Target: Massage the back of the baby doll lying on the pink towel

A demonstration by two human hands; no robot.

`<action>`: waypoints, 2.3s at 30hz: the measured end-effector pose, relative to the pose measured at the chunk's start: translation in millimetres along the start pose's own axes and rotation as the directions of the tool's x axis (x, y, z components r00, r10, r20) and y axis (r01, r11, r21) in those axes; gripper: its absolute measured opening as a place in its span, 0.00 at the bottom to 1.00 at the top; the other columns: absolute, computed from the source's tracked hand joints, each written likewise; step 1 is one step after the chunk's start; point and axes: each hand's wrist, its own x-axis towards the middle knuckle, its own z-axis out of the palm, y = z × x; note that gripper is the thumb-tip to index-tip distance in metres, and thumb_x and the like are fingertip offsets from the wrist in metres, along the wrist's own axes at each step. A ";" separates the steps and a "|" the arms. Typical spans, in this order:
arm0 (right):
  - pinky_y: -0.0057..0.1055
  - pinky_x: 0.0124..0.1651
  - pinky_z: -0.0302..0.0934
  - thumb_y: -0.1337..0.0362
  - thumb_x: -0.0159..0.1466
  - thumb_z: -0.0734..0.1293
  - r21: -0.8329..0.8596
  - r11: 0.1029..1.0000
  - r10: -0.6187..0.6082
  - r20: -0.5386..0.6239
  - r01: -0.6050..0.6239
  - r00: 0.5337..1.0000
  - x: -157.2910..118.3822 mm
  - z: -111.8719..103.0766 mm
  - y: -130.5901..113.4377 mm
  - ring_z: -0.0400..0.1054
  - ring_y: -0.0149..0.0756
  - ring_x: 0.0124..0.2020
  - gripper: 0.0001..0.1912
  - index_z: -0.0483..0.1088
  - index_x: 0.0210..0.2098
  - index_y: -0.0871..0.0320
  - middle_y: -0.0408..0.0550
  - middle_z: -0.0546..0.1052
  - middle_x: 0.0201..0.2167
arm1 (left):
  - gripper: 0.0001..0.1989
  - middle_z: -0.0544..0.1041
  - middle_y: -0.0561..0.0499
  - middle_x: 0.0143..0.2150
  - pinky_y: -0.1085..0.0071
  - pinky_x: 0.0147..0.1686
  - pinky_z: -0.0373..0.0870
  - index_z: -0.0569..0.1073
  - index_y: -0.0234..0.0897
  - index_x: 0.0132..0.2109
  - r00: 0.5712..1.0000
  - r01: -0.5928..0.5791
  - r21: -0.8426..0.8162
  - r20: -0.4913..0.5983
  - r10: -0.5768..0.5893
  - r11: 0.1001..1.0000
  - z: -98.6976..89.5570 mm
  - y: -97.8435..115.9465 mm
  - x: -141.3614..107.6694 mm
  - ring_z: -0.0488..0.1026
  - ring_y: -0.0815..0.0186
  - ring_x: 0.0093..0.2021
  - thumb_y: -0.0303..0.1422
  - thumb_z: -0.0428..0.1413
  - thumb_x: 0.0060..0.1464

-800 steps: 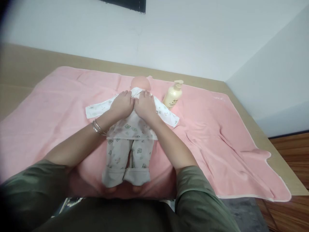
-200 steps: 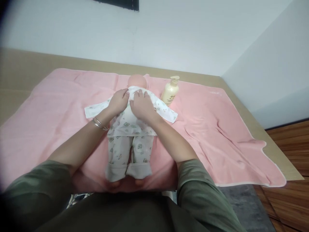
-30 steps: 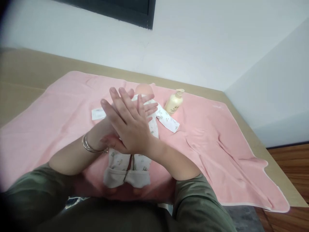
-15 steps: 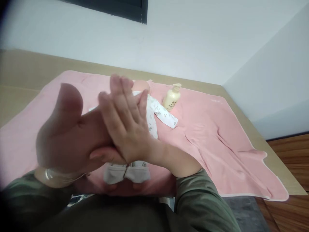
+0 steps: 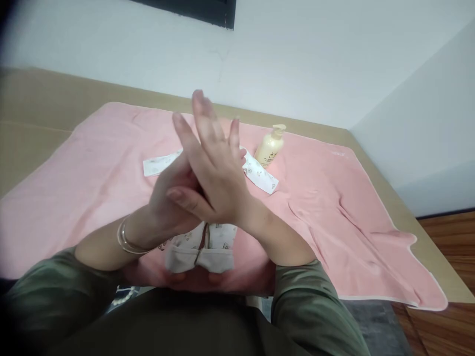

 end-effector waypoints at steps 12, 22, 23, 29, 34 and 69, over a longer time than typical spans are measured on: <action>0.41 0.81 0.60 0.43 0.80 0.51 0.431 0.829 -0.276 -0.238 0.356 0.931 -14.7 34.1 -11.6 0.59 0.43 0.80 0.39 0.64 0.71 0.72 0.67 0.71 0.71 | 0.38 0.71 0.57 0.76 0.68 0.77 0.66 0.65 0.52 0.68 0.896 -0.398 -0.226 -0.302 0.325 0.889 -61.6 -2.1 33.8 0.67 0.75 0.76 0.47 0.15 0.73; 0.58 0.83 0.49 0.52 0.81 0.55 0.141 0.936 0.246 0.395 -0.323 0.885 13.1 95.5 66.9 0.54 0.56 0.81 0.29 0.72 0.68 0.65 0.63 0.62 0.78 | 0.14 0.84 0.45 0.54 0.61 0.66 0.72 0.77 0.39 0.48 0.874 -0.186 0.414 -0.345 0.343 0.891 -86.0 -98.6 143.0 0.77 0.58 0.60 0.42 0.52 0.72; 0.62 0.83 0.43 0.54 0.81 0.55 0.078 0.943 0.259 0.440 -0.324 0.860 13.7 100.4 68.7 0.49 0.58 0.83 0.29 0.70 0.70 0.65 0.64 0.58 0.80 | 0.14 0.84 0.44 0.55 0.61 0.67 0.71 0.78 0.38 0.48 0.899 -0.121 0.473 -0.321 0.298 0.873 -85.6 -107.4 146.7 0.76 0.57 0.61 0.39 0.50 0.71; 0.67 0.84 0.31 0.57 0.80 0.53 -0.012 0.936 0.300 0.556 -0.353 0.775 14.1 110.1 87.0 0.37 0.55 0.86 0.33 0.54 0.81 0.60 0.58 0.47 0.84 | 0.22 0.83 0.39 0.62 0.58 0.71 0.67 0.80 0.35 0.56 0.967 -0.001 0.669 -0.187 0.170 0.743 -80.8 -139.6 149.4 0.76 0.53 0.65 0.33 0.43 0.71; 0.62 0.83 0.40 0.56 0.80 0.54 -0.036 0.895 0.399 0.516 -0.446 0.758 17.3 112.3 109.4 0.43 0.58 0.84 0.34 0.53 0.81 0.63 0.62 0.49 0.83 | 0.25 0.81 0.37 0.64 0.58 0.71 0.67 0.79 0.32 0.62 0.964 -0.006 0.697 -0.186 0.189 0.717 -77.0 -145.2 148.0 0.75 0.51 0.66 0.36 0.44 0.70; 0.64 0.83 0.43 0.49 0.80 0.53 -0.167 0.804 0.575 0.463 -0.571 0.674 14.2 111.5 97.9 0.45 0.64 0.83 0.41 0.48 0.81 0.74 0.72 0.50 0.81 | 0.28 0.88 0.42 0.51 0.63 0.60 0.72 0.83 0.36 0.42 0.968 0.073 0.386 -0.249 0.027 0.920 -93.6 -139.1 155.1 0.81 0.55 0.54 0.50 0.46 0.70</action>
